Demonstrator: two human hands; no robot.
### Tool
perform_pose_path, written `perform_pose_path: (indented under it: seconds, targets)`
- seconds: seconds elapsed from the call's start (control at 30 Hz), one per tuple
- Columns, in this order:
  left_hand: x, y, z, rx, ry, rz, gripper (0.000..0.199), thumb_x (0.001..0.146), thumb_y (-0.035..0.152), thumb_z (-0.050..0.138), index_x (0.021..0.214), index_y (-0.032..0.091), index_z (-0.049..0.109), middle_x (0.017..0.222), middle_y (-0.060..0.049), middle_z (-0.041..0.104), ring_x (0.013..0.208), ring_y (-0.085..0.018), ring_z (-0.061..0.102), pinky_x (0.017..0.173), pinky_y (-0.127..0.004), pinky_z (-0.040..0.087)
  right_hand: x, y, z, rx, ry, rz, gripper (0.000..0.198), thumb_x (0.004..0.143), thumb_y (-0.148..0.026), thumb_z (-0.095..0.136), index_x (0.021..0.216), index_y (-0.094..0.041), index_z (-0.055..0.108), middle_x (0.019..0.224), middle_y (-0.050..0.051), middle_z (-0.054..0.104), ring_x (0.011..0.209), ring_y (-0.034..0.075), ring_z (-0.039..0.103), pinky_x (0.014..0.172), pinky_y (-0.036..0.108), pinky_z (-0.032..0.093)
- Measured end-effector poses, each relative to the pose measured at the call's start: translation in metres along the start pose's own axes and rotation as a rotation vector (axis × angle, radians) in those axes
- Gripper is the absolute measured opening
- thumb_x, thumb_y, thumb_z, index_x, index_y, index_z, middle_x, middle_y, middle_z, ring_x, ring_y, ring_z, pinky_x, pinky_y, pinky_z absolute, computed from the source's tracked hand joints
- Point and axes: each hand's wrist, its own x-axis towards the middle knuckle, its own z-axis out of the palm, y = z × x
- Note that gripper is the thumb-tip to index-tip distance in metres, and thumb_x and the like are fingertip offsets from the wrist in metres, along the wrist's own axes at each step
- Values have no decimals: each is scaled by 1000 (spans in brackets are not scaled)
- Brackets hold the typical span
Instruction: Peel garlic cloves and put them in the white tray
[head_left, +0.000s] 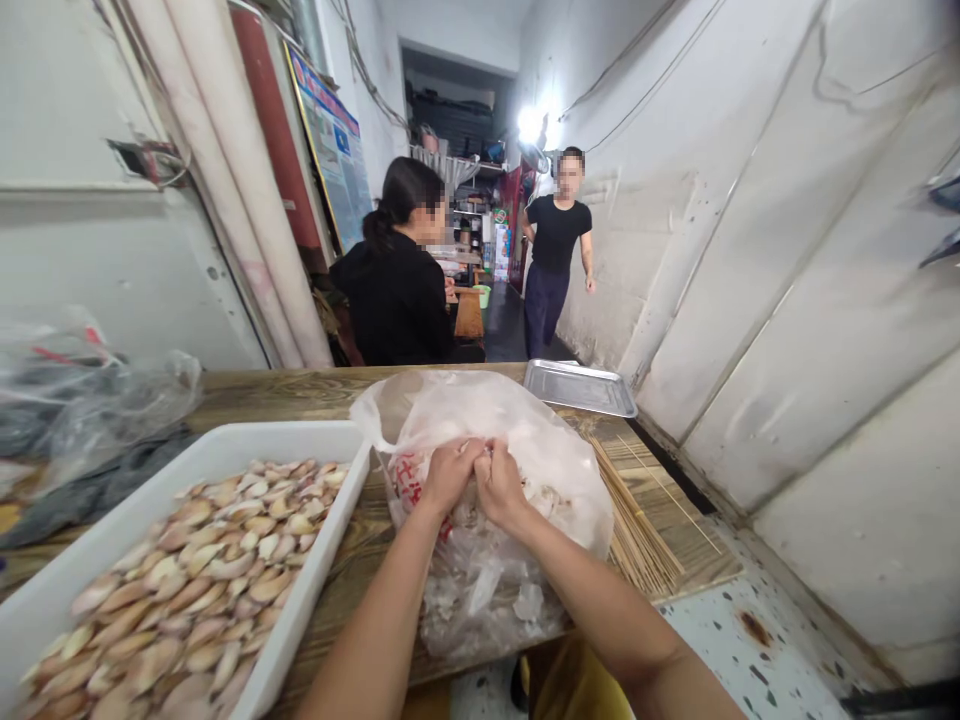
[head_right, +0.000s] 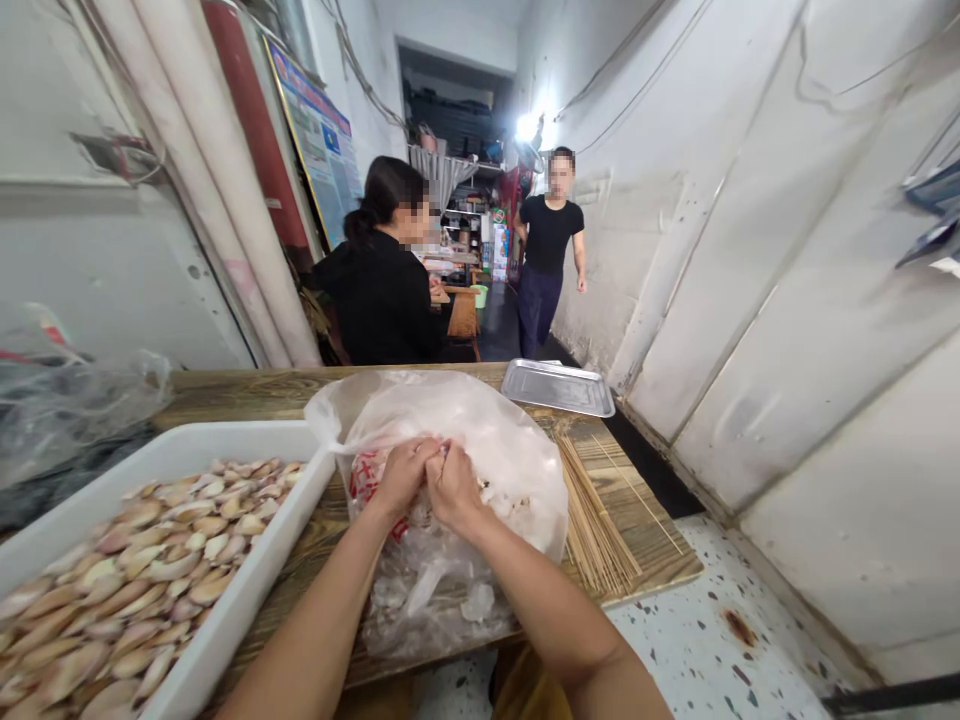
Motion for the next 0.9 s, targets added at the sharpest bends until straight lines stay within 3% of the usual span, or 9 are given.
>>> perform_pose_path:
  seconds: [0.13,0.33,0.6,0.77,0.9]
  targets:
    - [1,0,1,-53,-12,2,31,76,39,37,58,17,50,60,0,53,61,-12,45,58,-22,37,1,6,4,1,39,-2,16,78,-26,31,87,-19,42,73,4,54,70,18,51,67,30,39]
    - [6,-14,5,-66,-2,-38,30,74,34,36,54,16,49,56,1,51,58,-11,45,57,-22,35,5,4,2,59,-6,-7,19,81,-29,28,80,-19,44,75,5,55,72,18,51,68,30,39]
    - [7,-14,14,208,210,-152,35,76,34,35,53,15,54,55,-3,54,57,-14,46,55,-24,31,15,8,-6,134,-136,-15,21,79,-32,34,90,-18,44,73,0,52,72,14,48,66,25,40]
    - [6,-11,11,243,38,-78,39,81,33,30,58,15,56,64,-6,60,63,-15,51,59,-25,33,22,22,-4,118,-197,-1,19,76,-30,35,78,-17,49,68,-1,51,67,12,46,62,23,37]
    - [6,-11,0,261,-122,-76,42,81,44,33,60,16,56,64,-5,60,64,-16,51,60,-26,34,20,17,-18,-116,-185,-82,15,76,-28,40,81,-18,50,69,-1,51,64,12,44,61,22,33]
